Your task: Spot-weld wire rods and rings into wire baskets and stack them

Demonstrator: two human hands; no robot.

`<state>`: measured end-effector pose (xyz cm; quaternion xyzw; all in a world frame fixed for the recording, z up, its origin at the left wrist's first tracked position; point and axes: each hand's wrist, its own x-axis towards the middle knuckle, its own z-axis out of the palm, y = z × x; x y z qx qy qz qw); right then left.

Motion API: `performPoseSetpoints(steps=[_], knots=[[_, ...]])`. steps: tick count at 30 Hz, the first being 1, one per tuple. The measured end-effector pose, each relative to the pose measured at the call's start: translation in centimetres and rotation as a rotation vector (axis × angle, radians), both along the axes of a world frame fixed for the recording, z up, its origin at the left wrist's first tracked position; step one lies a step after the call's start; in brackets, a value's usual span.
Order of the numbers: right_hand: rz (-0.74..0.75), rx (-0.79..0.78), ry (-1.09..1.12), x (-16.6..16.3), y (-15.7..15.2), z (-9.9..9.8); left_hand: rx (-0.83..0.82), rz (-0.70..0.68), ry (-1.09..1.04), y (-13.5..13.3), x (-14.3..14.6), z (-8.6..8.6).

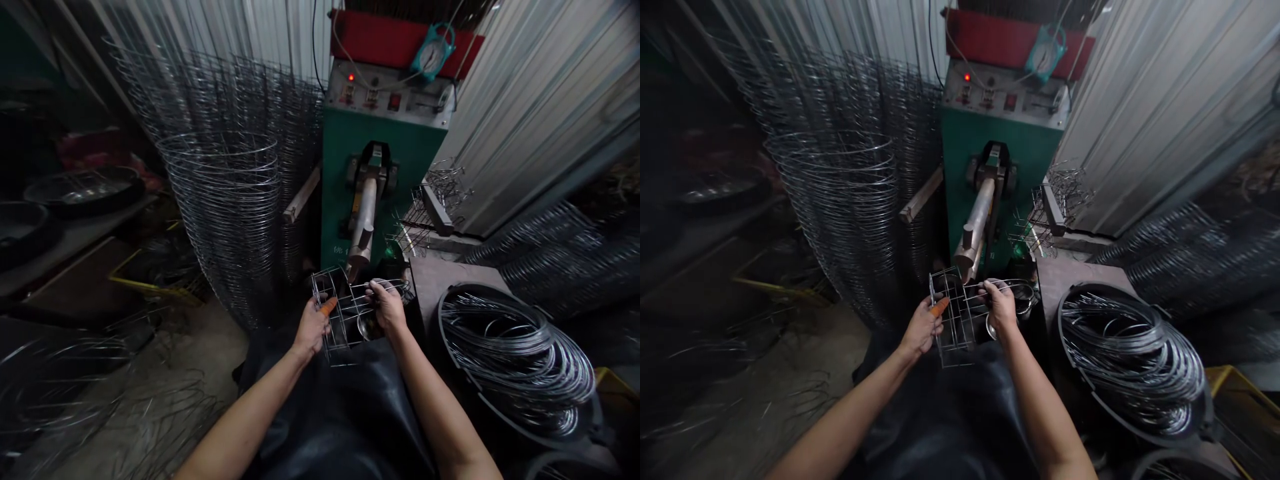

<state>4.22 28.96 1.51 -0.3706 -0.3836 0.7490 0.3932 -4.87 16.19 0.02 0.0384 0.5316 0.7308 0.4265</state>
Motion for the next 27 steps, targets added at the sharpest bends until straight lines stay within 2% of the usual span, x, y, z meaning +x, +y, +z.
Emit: performPoseSetpoints(steps=[10,21,27], knots=[[0.02,0.026,-0.014,-0.7,0.8,-0.1,-0.018,-0.003,-0.054,0.7,-0.9,-0.1],[0.083,-0.014,0.038,0.1,0.9,-0.3,0.041,0.03,0.007,0.6,-0.9,0.2],[0.099,0.041,0.068,0.0,1.3,-0.3,0.063,0.065,0.003,0.7,-0.6,0.1]])
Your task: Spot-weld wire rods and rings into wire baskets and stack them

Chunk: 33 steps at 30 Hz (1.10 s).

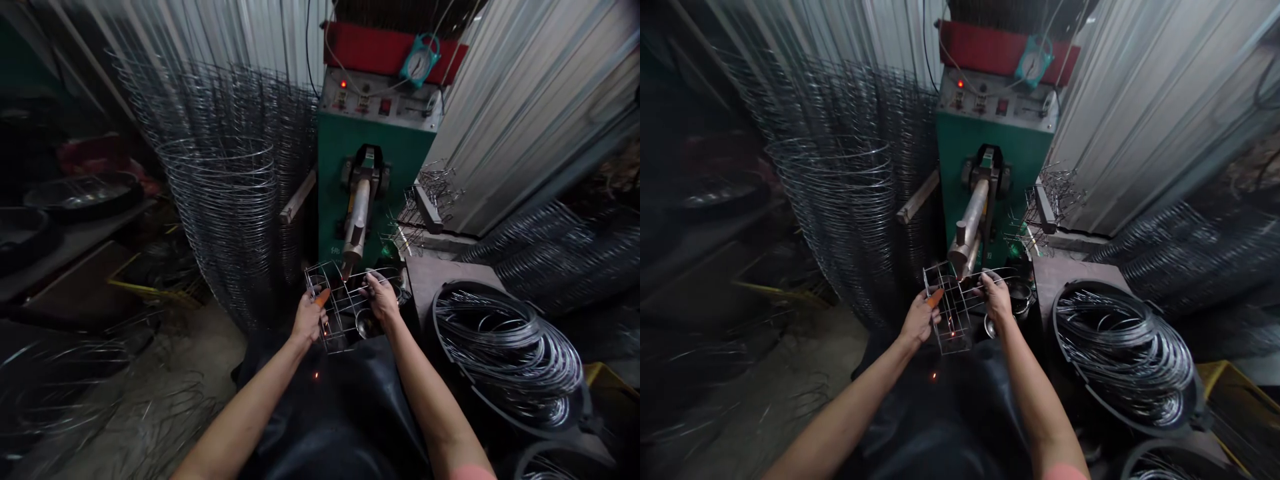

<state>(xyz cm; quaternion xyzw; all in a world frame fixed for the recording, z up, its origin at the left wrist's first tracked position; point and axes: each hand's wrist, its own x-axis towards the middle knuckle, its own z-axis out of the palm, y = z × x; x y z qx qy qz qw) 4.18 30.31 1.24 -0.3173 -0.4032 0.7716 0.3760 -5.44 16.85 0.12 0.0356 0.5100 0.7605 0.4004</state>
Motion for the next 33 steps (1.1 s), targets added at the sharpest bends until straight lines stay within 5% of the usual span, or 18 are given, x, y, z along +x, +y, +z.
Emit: performPoseSetpoints(steps=[21,33], knots=[[-0.051,0.016,-0.027,-3.1,1.8,-0.4,-0.042,0.042,0.01,1.8,-2.1,0.4],[-0.087,0.008,-0.035,-2.9,1.7,-0.6,-0.049,-0.072,-0.025,2.1,-3.0,0.1]])
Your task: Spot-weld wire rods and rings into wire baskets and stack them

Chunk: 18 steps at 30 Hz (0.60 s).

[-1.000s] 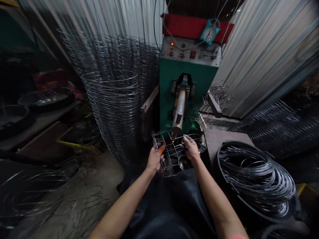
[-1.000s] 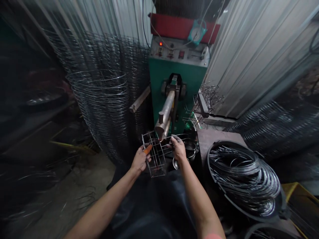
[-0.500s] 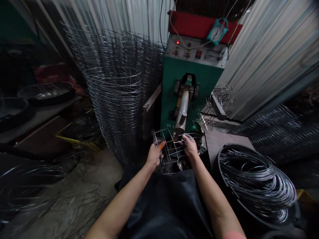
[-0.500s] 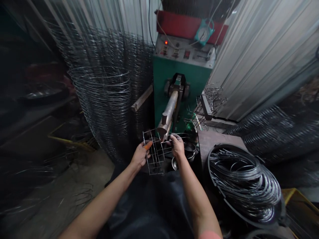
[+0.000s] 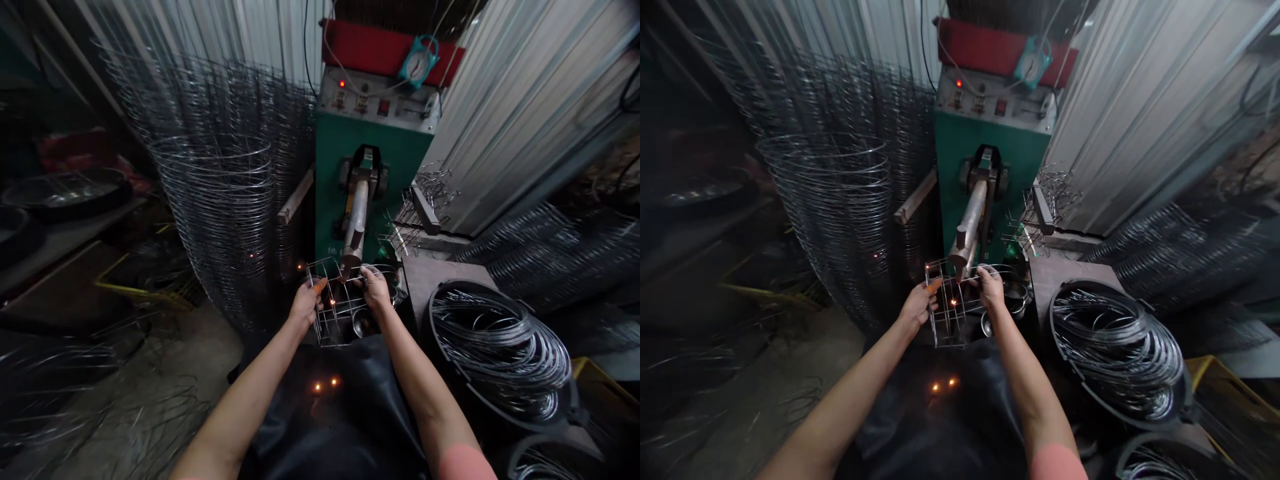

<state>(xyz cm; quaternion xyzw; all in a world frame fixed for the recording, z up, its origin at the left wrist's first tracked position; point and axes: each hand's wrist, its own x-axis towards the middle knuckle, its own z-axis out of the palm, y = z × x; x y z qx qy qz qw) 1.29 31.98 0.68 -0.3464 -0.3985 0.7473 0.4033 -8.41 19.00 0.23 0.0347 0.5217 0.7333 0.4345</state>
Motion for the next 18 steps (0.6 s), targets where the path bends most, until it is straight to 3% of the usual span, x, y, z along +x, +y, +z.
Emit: performPoseSetpoints(steps=[18], knots=[[-0.026,0.002,-0.069,0.6,-1.1,0.6,0.002,-0.013,0.056,-0.5,0.2,0.0]])
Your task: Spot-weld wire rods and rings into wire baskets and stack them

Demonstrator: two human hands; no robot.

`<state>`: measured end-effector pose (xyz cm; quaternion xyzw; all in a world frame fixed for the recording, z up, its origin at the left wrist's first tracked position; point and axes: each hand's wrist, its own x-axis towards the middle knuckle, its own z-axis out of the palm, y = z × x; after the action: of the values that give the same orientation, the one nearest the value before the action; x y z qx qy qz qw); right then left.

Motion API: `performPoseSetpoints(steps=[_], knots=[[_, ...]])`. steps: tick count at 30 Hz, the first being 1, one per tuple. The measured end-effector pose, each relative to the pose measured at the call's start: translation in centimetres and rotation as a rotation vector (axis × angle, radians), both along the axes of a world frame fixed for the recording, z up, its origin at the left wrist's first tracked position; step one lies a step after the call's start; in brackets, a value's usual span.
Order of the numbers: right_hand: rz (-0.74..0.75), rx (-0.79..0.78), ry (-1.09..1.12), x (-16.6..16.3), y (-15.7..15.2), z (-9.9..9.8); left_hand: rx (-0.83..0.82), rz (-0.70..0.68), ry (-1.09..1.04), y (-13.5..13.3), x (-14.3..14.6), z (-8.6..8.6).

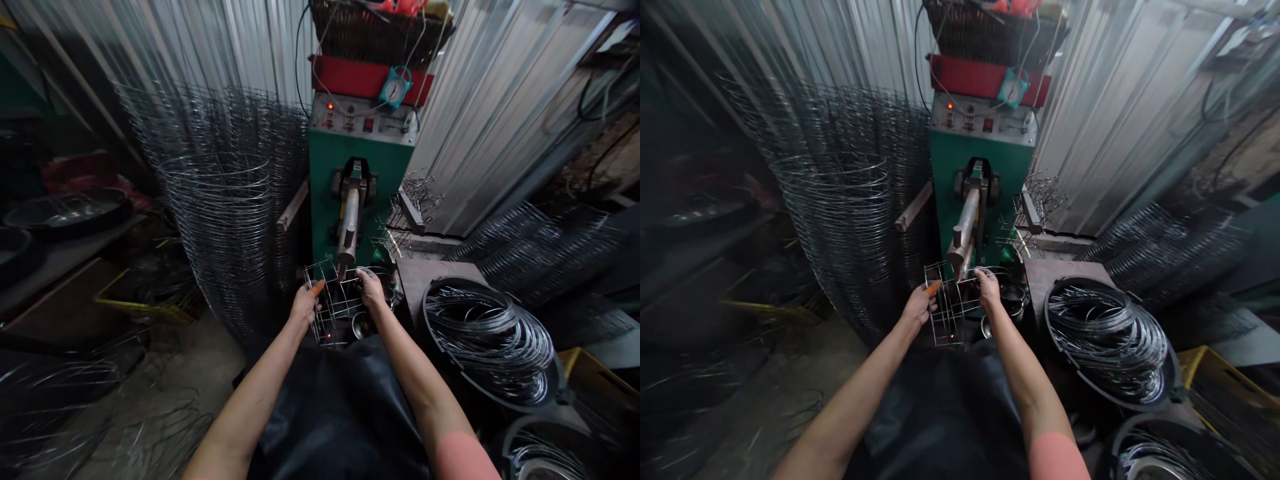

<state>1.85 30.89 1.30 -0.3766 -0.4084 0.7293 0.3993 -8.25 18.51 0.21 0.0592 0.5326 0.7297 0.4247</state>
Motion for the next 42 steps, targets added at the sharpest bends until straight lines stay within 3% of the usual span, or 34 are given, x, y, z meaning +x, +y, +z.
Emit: performPoseSetpoints(steps=[3,6,8,11,12,14,17,20,22,25,28,33,35,37,42], knots=[[0.132,0.069,-0.026,2.3,-2.0,-0.5,0.067,-0.047,-0.005,-2.3,0.1,-0.9],[0.32,0.231,-0.22,7.3,-4.4,-1.4,0.116,-0.137,-0.046,-6.0,-0.4,-2.3],[0.225,0.396,-0.394,11.3,-5.2,-1.7,0.147,-0.19,-0.087,-8.7,-1.0,-3.1],[-0.101,0.606,-0.465,16.1,-4.9,-1.3,0.255,-0.244,-0.183,-11.8,-1.6,-3.6],[-0.135,0.661,-0.452,17.0,-4.6,-0.8,0.299,-0.255,-0.222,-12.4,-1.6,-3.6],[-0.054,0.785,-0.421,18.1,-3.8,0.7,0.397,-0.26,-0.294,-13.3,-1.4,-3.4],[0.102,0.969,-0.362,18.1,-3.7,4.1,0.538,-0.248,-0.371,-13.9,-0.9,-2.7],[0.095,1.106,-0.267,17.3,-5.1,8.0,0.62,-0.262,-0.371,-14.8,-0.8,-1.9],[0.114,1.184,-0.22,16.7,-6.4,10.4,0.616,-0.291,-0.311,-15.6,-0.8,-1.4],[0.306,1.232,-0.159,15.7,-8.1,12.3,0.563,-0.306,-0.202,-17.0,-0.7,-1.0],[0.488,1.146,-0.121,15.4,-8.8,11.9,0.559,-0.239,-0.174,-18.4,-0.6,-0.9],[0.639,0.905,-0.103,15.8,-8.9,8.2,0.674,-0.128,-0.286,-20.3,-0.9,-0.6],[0.555,0.926,-0.128,15.7,-9.4,7.4,0.705,-0.127,-0.316,-20.7,-0.8,-0.3],[0.381,0.973,-0.147,15.2,-10.3,7.4,0.737,-0.149,-0.333,-20.9,-0.4,0.1],[0.157,1.051,-0.074,13.6,-13.0,11.0,0.702,-0.293,-0.223,-21.9,0.2,0.6]])
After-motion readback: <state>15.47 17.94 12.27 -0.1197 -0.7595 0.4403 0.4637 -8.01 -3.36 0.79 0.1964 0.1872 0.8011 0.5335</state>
